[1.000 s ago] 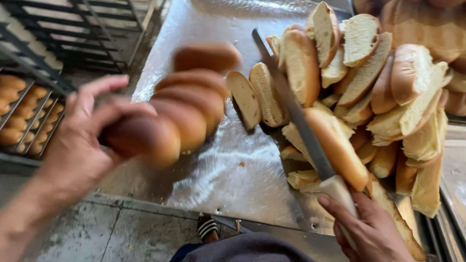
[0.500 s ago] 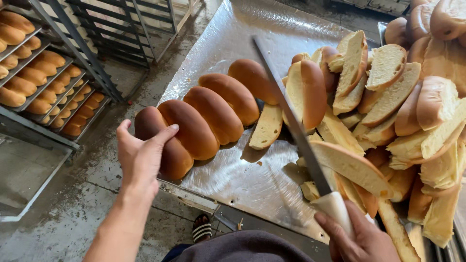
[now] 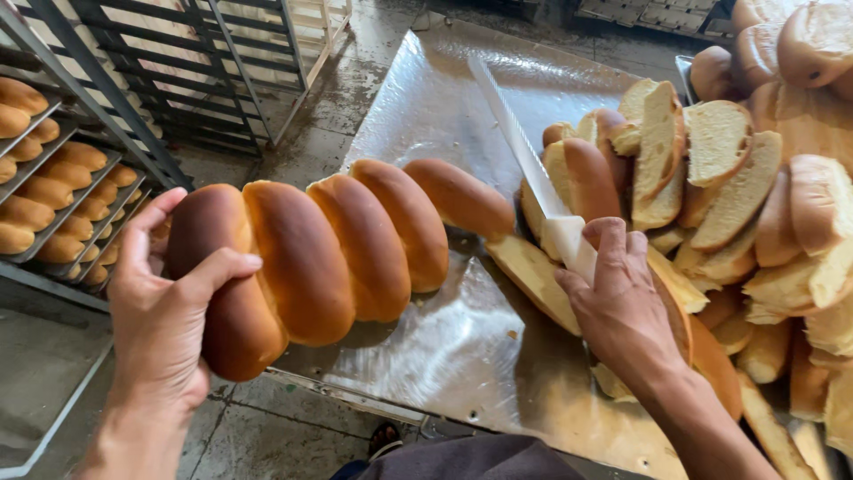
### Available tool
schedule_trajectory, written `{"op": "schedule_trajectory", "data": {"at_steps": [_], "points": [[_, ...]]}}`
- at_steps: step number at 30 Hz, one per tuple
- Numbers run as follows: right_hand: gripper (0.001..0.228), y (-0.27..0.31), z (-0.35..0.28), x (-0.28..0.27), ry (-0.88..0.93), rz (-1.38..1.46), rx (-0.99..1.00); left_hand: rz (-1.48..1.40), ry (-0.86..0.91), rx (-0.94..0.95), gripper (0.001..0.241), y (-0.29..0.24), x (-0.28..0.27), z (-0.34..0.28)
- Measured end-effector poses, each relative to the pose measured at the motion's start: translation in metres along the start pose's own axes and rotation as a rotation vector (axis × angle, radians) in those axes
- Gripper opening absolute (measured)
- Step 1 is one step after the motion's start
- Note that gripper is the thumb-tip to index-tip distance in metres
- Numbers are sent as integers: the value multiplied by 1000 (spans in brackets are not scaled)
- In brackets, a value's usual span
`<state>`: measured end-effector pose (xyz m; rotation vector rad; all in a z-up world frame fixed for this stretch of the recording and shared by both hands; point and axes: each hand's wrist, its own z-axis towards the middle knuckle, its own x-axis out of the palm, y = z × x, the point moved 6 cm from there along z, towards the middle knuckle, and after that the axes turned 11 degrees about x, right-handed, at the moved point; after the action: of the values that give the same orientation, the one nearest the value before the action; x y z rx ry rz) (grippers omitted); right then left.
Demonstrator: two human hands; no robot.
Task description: The person slices multiple bread buns in half horizontally using a long serrated knife on a stainless steel table. Each bun is held with the left hand and cut with the right hand, then placed into a growing pile of sliced buns.
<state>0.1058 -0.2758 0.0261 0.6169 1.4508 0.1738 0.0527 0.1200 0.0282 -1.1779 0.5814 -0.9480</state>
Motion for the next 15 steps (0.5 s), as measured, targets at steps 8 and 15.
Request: {"op": "schedule_trajectory", "data": {"at_steps": [8,15], "points": [[44,57,35,18,-80,-177,-282,-39,-61,-200,92,25,-33,-3],[81,111,99,100,467,-5,-124,-129,-83,-394,82,36,-33,-15]]}}
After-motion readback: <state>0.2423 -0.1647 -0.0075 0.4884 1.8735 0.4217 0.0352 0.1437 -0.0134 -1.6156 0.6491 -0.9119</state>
